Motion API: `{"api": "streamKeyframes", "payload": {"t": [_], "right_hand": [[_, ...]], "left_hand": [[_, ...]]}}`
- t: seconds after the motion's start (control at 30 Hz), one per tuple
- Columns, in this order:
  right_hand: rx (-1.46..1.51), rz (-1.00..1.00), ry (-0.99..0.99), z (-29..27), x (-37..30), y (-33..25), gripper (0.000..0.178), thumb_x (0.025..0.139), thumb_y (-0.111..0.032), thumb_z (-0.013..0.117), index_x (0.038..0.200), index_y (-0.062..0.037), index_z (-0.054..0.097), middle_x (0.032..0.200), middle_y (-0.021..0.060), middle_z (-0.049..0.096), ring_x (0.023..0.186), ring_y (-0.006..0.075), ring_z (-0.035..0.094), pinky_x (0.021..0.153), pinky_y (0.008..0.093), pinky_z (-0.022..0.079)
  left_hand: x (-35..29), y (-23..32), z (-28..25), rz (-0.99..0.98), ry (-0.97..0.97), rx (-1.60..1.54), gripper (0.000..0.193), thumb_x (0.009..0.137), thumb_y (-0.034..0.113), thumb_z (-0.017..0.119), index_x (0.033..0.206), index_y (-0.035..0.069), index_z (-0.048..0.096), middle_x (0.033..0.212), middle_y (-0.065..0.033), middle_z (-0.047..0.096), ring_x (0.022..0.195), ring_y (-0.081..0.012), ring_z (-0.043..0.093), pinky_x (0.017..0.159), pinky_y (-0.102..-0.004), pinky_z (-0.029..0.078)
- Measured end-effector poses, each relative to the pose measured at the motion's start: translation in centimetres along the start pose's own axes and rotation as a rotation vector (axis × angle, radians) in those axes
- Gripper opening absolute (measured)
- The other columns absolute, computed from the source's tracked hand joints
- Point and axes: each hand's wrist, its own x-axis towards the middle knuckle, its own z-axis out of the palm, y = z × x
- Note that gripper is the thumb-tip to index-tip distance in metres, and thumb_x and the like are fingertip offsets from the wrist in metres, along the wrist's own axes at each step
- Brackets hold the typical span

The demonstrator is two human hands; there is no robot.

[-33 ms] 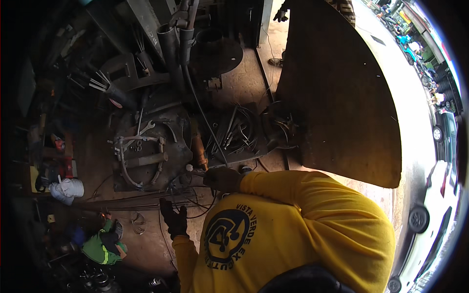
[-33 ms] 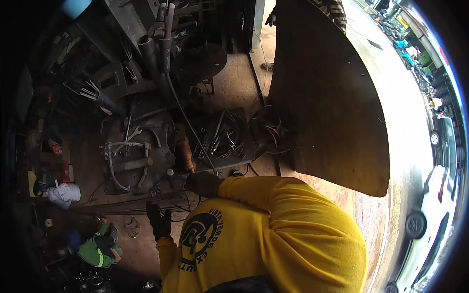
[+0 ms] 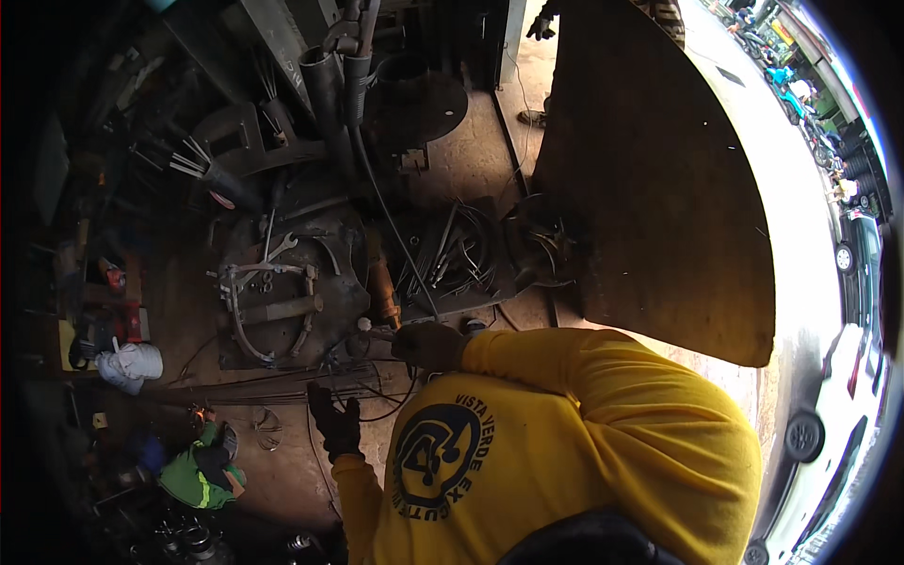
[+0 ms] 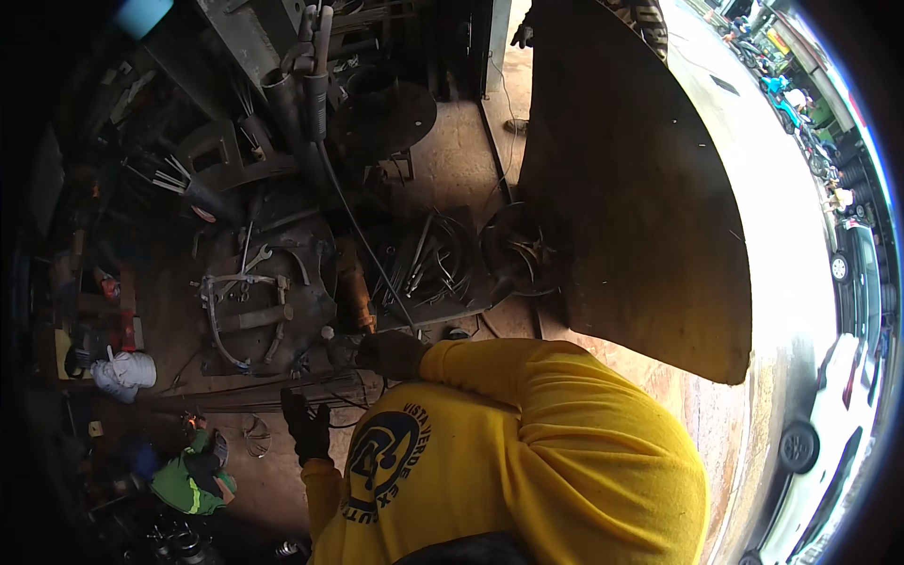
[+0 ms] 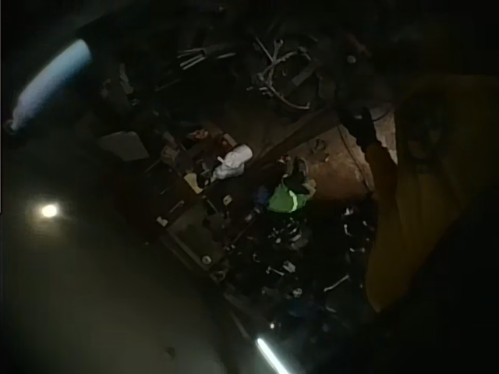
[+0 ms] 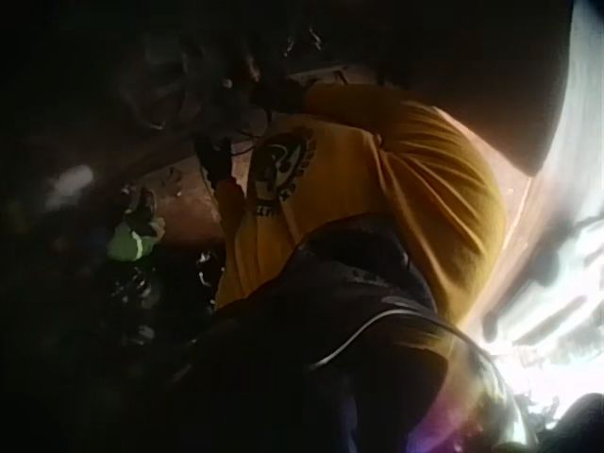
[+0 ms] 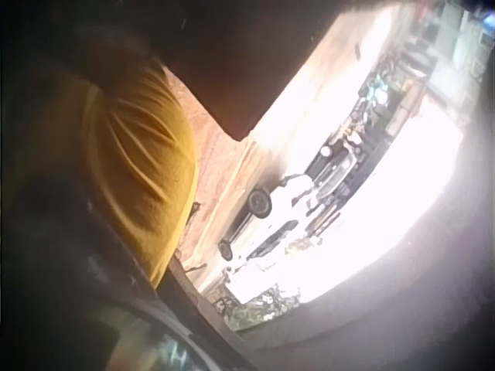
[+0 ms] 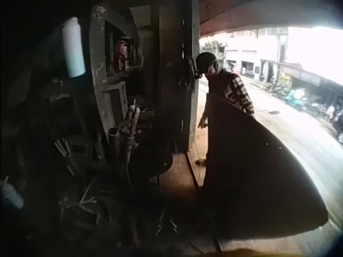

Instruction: The person welds a circular metal frame to a larger metal assembly using a handheld welding torch. They repeatedly position the frame, weld at multiple points, and use a hammer to tap the frame into place. The person also uses a chipping tool to remove slag from the welds.

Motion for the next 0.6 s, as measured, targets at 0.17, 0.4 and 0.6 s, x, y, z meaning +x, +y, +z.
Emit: {"api": "streamKeyframes", "payload": {"t": [0.17, 0.4, 0.6], "right_hand": [[0.026, -0.004, -0.037, -1.4, -0.2, 0.7, 0.045, 0.107, -0.045, 0.062, 0.127, -0.0066, 0.073, 0.119, 0.0197, 0.077, 0.113, 0.0393, 0.074, 0.101, 0.0499, 0.056], [0.124, 0.104, -0.094, -2.8, -0.8, 0.3, 0.041, 0.107, -0.043, 0.062, 0.125, -0.0069, 0.073, 0.115, 0.0156, 0.078, 0.108, 0.0318, 0.076, 0.097, 0.0453, 0.058], [0.09, 0.059, 0.014, -1.3, -0.8, 0.1, 0.038, 0.108, -0.04, 0.062, 0.118, -0.0057, 0.073, 0.109, 0.0149, 0.078, 0.103, 0.0293, 0.076, 0.094, 0.0451, 0.057]], "left_hand": [[-0.4, -0.5, 0.1, 0.032, 0.025, 0.067, 0.113, 0.082, -0.006, 0.084, 0.176, 0.013, 0.024, 0.173, -0.0132, 0.04, 0.151, -0.0324, 0.051, 0.12, -0.0462, 0.047], [-0.9, 0.5, -0.1, -0.026, 0.027, 0.117, 0.112, 0.083, -0.004, 0.085, 0.176, 0.013, 0.025, 0.171, -0.0137, 0.043, 0.15, -0.0328, 0.052, 0.119, -0.0461, 0.048], [-0.3, 1.2, -0.2, 0.015, 0.063, 0.119, 0.106, 0.086, 0.0, 0.085, 0.174, 0.01, 0.027, 0.167, -0.0168, 0.045, 0.148, -0.0335, 0.054, 0.119, -0.0459, 0.049]]}}
